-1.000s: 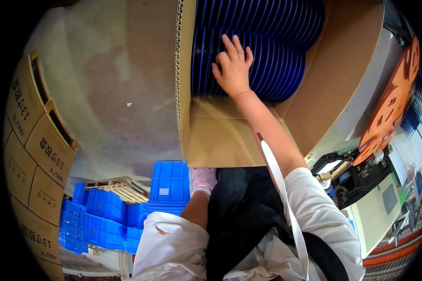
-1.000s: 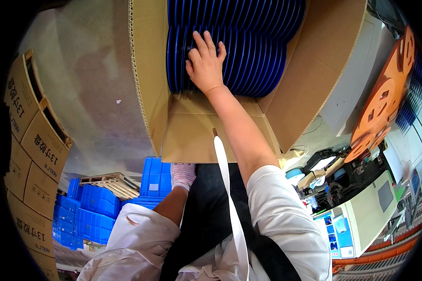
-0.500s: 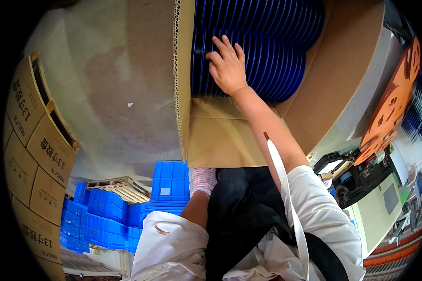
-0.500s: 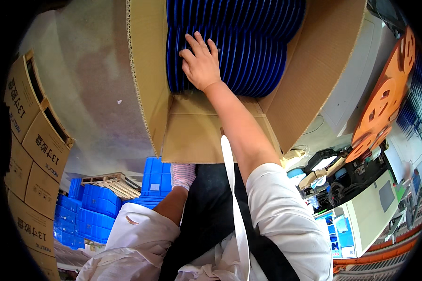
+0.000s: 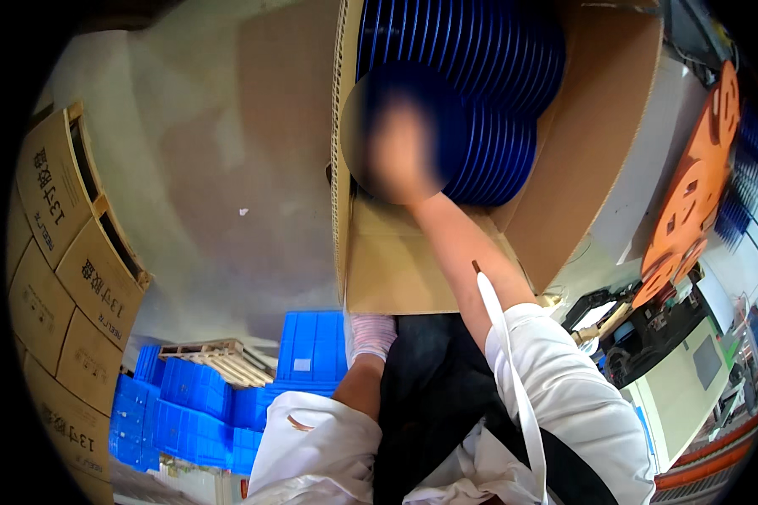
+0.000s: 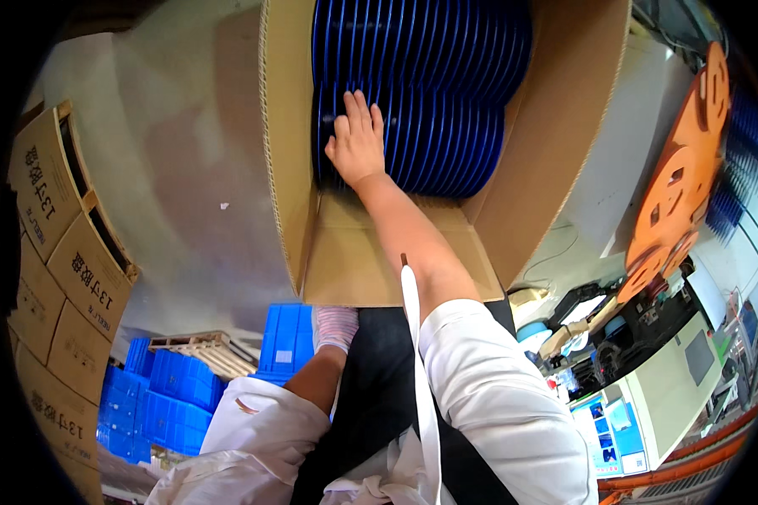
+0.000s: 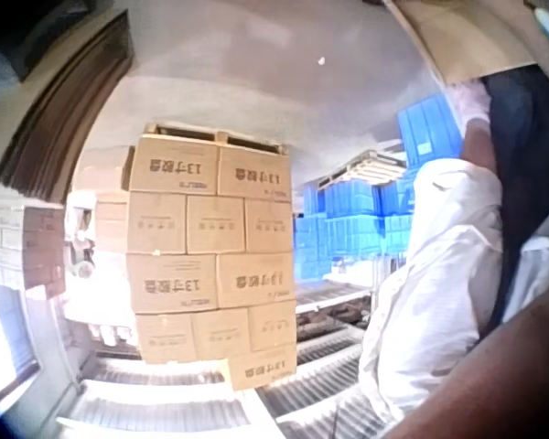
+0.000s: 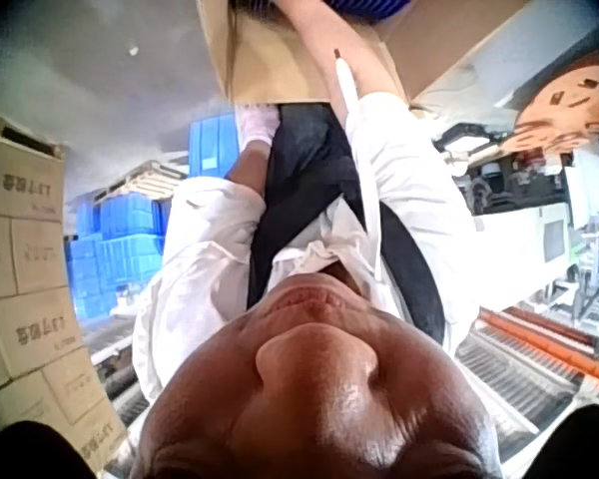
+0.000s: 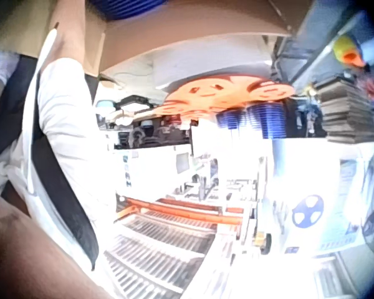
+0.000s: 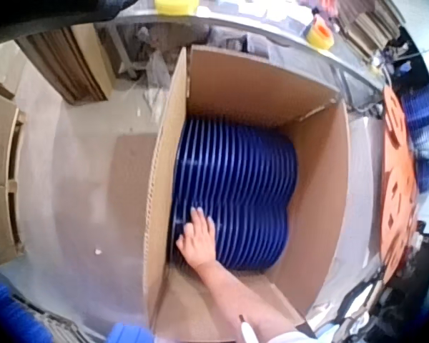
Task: The person repeatedly picks up blue plastic spools, stacks them into a cardboard box, and then closes and tapes the box. The person handles the spools one at a time and uses a handheld tape dispenser to seal the box.
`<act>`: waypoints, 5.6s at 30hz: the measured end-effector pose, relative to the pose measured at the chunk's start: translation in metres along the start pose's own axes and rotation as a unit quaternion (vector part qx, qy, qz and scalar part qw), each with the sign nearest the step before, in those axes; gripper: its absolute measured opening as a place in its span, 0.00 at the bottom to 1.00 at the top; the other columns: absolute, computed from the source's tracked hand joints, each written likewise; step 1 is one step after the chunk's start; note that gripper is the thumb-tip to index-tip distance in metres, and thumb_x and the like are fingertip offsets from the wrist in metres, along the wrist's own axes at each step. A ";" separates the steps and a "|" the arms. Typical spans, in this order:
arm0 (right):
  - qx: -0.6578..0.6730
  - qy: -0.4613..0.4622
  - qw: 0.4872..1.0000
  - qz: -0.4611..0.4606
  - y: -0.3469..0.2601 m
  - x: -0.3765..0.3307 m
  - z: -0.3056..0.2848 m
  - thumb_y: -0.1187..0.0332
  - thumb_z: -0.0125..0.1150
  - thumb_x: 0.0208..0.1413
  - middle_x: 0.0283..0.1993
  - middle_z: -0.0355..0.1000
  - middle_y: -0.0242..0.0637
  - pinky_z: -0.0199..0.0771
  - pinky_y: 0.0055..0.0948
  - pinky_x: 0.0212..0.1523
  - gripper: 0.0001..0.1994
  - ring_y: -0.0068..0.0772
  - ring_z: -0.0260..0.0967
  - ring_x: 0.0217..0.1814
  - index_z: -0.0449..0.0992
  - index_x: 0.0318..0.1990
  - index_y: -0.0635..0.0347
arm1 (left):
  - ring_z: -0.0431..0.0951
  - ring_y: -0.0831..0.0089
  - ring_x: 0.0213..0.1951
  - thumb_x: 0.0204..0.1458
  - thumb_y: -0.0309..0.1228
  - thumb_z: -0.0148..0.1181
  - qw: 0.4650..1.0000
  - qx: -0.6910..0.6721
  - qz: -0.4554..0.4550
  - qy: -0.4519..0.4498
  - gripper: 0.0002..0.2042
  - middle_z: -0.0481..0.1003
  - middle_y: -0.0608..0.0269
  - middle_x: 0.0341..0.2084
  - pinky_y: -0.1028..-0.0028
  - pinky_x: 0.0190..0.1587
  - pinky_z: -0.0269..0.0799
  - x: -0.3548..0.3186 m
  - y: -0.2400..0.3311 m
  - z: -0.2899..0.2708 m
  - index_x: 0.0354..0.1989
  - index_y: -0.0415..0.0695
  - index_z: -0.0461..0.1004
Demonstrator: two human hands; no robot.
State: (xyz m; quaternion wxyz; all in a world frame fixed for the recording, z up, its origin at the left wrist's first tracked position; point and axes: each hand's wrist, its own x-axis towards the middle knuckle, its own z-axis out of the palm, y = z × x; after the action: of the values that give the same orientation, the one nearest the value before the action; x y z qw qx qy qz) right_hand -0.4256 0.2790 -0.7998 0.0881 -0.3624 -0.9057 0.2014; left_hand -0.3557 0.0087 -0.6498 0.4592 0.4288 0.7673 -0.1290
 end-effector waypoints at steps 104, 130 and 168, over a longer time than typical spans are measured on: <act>0.762 0.132 0.484 0.409 0.027 -0.108 -0.436 0.58 0.45 0.66 0.37 0.73 0.40 0.77 0.39 0.43 0.15 0.34 0.73 0.33 0.69 0.46 0.60 | 0.69 0.45 0.50 0.39 0.45 0.69 0.933 -0.233 -0.002 0.273 0.47 0.70 0.39 0.47 0.57 0.56 0.63 -0.039 0.199 -0.288 0.67 0.40 0.52; 0.704 -0.052 0.515 0.487 0.042 -0.059 -0.373 0.50 0.50 0.64 0.19 0.52 0.23 0.52 0.21 0.19 0.19 0.16 0.47 0.18 0.59 0.25 0.51 | 0.70 0.56 0.54 0.46 0.38 0.65 0.158 -0.946 0.246 -0.139 0.28 0.66 0.45 0.54 0.60 0.63 0.62 -0.063 0.057 -0.277 0.56 0.41 0.67; 0.414 0.059 0.703 0.575 0.055 -0.053 -0.272 0.72 0.50 0.62 0.33 0.70 0.33 0.67 0.25 0.31 0.19 0.21 0.62 0.27 0.67 0.60 0.58 | 0.72 0.77 0.40 0.59 0.30 0.52 0.633 -0.769 -0.040 0.087 0.20 0.72 0.66 0.42 0.77 0.43 0.72 0.093 0.079 -0.304 0.60 0.46 0.64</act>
State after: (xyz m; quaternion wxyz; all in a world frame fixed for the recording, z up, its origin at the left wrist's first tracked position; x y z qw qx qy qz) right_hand -0.2701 0.3603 -0.5779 0.1500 -0.7507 -0.3399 0.5463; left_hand -0.4949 0.2865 -0.5443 0.5477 -0.1012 0.6417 0.5272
